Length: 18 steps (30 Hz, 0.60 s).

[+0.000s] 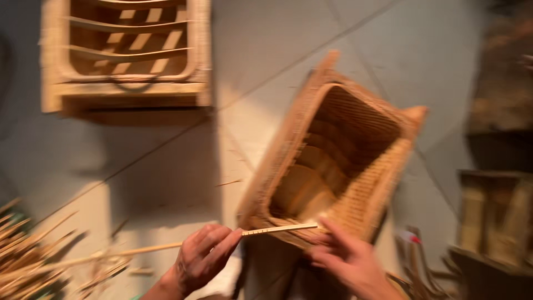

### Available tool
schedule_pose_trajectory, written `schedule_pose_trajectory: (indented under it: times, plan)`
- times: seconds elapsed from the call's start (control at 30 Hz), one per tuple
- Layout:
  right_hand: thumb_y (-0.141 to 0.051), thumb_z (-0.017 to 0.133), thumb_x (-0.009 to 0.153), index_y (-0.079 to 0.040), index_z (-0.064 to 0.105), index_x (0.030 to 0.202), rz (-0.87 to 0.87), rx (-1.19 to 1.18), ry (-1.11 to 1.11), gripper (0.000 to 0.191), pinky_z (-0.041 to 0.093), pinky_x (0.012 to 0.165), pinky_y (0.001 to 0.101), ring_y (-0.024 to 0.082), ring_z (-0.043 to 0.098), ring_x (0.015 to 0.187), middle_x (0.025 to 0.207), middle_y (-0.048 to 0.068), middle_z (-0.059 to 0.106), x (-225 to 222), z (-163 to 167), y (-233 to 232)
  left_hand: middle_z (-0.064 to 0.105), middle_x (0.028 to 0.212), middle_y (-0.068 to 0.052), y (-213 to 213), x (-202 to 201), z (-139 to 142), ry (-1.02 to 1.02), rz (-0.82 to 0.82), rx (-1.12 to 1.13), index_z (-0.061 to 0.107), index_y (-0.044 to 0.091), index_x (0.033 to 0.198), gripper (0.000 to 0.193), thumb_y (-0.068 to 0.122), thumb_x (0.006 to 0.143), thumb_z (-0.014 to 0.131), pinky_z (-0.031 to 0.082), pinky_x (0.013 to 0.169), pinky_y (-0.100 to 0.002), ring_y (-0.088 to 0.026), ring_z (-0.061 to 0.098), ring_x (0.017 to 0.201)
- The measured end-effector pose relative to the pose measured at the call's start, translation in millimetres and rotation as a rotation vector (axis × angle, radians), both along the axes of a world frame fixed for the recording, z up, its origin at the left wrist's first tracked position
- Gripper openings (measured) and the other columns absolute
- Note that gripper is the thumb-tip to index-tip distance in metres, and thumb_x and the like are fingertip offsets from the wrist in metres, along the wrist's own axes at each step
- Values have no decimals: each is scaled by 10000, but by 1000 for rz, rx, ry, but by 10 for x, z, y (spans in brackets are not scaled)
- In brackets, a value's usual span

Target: The person assembles a woven bamboo basket in a wooden frame on the floor. They trim and tuck bamboo strips with a knife, weave thin bamboo strips across the basket rim and interior, tap strips tight with a hammer, cut excess material with pliers, and apply glue from a squeeze bottle along the rim.

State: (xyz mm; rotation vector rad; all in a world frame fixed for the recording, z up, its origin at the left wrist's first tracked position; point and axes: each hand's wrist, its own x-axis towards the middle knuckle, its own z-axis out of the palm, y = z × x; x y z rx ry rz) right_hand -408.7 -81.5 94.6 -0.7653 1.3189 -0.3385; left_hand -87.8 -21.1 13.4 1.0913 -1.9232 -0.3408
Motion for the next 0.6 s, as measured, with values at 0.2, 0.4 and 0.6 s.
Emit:
schedule_pose_trajectory:
  times: [0.2, 0.4, 0.6]
  plan:
    - [-223, 558, 1055, 50, 649, 1190, -153, -382, -141, 318, 609, 965, 348, 222, 739, 1058, 1130, 182, 770, -151, -516, -61, 731, 1109, -163, 464, -162, -611, 91, 113, 288, 673, 15, 1172, 383, 172, 837, 772, 594, 859, -427, -312, 722, 993]
    - [-213, 578, 1004, 41, 640, 1176, -397, -328, -51, 313, 634, 866, 409, 267, 754, 987, 1104, 226, 754, -574, -176, -404, 701, 1258, -150, 1480, 805, -1456, 1871, 265, 1117, 591, 84, 1208, 605, 629, 944, 594, 588, 938, -532, -326, 709, 1185]
    - [-124, 468, 1052, 109, 599, 1244, -623, -409, 187, 330, 549, 957, 442, 340, 731, 1025, 1102, 253, 710, -2031, -164, -321, 712, 1132, -167, 1090, 2027, -961, 1493, 827, 763, 583, 35, 1318, 595, 542, 1009, 545, 588, 774, -433, -266, 683, 967]
